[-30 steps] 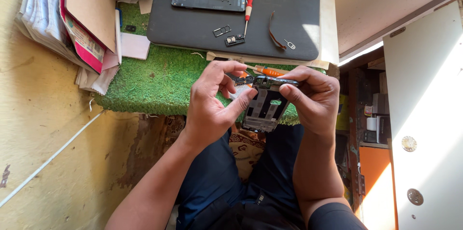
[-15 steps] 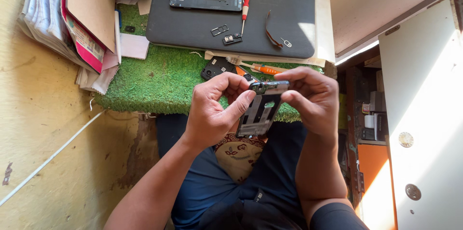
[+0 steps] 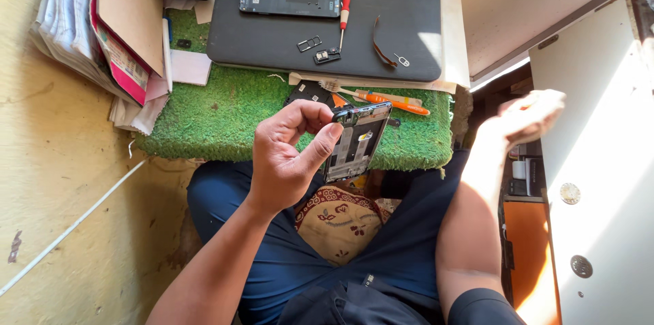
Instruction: The person is repairing a disassembled smartphone. They connect a ribbon cable to the motherboard, plug in a charging cable to test the device, and then disconnect it. They also handle a small black component and a battery.
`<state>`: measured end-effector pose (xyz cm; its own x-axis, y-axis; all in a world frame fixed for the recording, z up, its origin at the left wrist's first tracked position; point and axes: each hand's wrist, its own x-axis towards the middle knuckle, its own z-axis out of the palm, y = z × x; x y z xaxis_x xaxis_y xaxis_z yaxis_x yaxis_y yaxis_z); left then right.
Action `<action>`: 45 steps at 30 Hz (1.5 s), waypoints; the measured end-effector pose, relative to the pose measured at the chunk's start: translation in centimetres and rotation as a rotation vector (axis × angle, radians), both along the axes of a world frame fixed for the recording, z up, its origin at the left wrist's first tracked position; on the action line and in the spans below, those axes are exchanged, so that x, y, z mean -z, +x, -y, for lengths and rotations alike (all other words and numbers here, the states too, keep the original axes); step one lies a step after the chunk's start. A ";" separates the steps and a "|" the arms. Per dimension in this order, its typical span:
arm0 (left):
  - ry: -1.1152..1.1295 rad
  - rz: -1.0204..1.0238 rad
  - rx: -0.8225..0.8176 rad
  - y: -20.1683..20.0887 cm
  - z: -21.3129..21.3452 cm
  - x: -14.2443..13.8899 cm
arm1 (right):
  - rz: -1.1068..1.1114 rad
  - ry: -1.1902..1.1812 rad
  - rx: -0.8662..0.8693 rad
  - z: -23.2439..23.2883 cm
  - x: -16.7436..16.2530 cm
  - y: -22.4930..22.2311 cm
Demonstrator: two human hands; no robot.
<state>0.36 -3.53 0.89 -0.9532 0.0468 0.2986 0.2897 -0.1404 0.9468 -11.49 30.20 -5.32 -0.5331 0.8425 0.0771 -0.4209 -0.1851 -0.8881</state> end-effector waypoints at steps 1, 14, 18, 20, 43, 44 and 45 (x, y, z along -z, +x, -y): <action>0.013 0.015 0.010 0.0 0.0 -0.1 | 0.154 -0.064 -0.081 0.2 0.4 -0.3; 0.116 0.080 0.071 0.2 -0.3 -0.3 | 0.667 -0.564 -0.870 11.5 6.4 3.2; 0.115 0.067 0.062 0.3 0.0 -0.3 | 0.587 -0.642 -0.844 14.9 7.3 4.3; 0.100 0.074 0.055 0.3 0.2 -0.3 | 0.567 -0.633 -0.829 14.6 7.1 4.0; -1.179 0.335 0.672 0.9 -7.8 7.1 | 0.409 -0.640 -0.687 12.4 1.4 3.7; -1.177 0.350 0.633 0.9 -8.0 8.2 | 0.408 -0.646 -0.684 12.6 1.3 3.8; -1.176 0.364 0.591 0.7 -8.1 9.3 | 0.408 -0.649 -0.686 12.7 1.2 3.8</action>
<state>1.03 4.55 -8.37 -0.7184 0.5206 -0.4614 0.1784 0.7789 0.6012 -7.68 17.46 -6.48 -0.7987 0.1618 -0.5795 0.2677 -0.7671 -0.5830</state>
